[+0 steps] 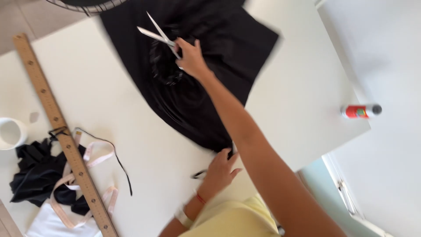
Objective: The person uses scissors to cut a piece of black fabric laid out on a white table. They trim the edges of the fabric, occasionally repositioning the material and the camera angle to continue cutting along different sides.
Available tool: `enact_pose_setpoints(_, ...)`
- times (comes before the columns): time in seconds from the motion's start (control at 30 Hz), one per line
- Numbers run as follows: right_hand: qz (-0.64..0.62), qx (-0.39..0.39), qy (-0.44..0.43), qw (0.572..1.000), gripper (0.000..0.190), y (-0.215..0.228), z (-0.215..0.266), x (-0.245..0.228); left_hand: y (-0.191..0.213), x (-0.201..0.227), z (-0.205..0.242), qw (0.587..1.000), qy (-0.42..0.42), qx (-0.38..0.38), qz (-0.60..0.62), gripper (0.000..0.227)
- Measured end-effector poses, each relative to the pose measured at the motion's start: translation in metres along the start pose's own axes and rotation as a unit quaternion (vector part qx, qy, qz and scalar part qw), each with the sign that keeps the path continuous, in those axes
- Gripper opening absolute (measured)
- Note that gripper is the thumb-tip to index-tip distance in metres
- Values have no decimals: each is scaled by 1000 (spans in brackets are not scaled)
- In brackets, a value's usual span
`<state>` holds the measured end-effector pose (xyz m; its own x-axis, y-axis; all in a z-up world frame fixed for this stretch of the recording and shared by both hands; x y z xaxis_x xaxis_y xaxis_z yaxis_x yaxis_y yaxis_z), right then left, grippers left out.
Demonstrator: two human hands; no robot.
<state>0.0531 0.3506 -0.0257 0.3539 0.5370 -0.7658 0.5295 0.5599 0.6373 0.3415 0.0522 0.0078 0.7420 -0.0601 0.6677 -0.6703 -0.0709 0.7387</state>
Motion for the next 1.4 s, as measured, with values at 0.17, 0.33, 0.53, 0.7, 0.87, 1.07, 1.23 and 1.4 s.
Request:
enact_pose_setpoints(0.17, -132, 92, -47, 986, 64, 73, 171, -70, 125, -91, -17, 968, 163, 88, 170, 24)
enact_pose_setpoints(0.33, -142, 89, -118, 979, 68, 82, 374, -57, 228, -208, -31, 965, 45, 210, -148, 57)
enact_pose_setpoints(0.53, 75, -3, -72, 995, 29, 51, 439, -23, 202, -236, -72, 976, 156, 21, -153, 86)
enact_pose_setpoints(0.7, 165, 127, -122, 970, 40, 115, 412, 84, 131, -228, -92, 979, 162, 39, -117, 93)
enact_pose_setpoints(0.87, 200, 192, -133, 951, 51, 130, 437, 123, 117, -229, -45, 967, 142, 53, -207, 98)
enact_pose_setpoints(1.07, 82, 185, -38, 978, 19, 91, 494, -18, 167, -219, 41, 927, 273, 74, -247, 81)
enact_pose_setpoints(1.23, 5, 164, -18, 986, 11, 72, 538, -45, 114, -125, 28, 952, 98, -8, -291, 67)
enact_pose_setpoints(1.4, -146, 221, -54, 963, 50, 149, 576, 14, 24, -25, 26, 971, -173, -10, -166, 58)
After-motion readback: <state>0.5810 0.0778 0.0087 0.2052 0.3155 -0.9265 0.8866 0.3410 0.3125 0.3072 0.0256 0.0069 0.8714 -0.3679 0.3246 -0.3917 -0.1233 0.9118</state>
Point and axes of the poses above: each hand's wrist, its own z-axis away from the middle knuckle, its own y-axis out of the back of the hand, x = y × z, the point moved 7 cm from there along -z, towards the middle knuckle, and after that the axes turned 9 degrees about -y, right-handed, at the moved point
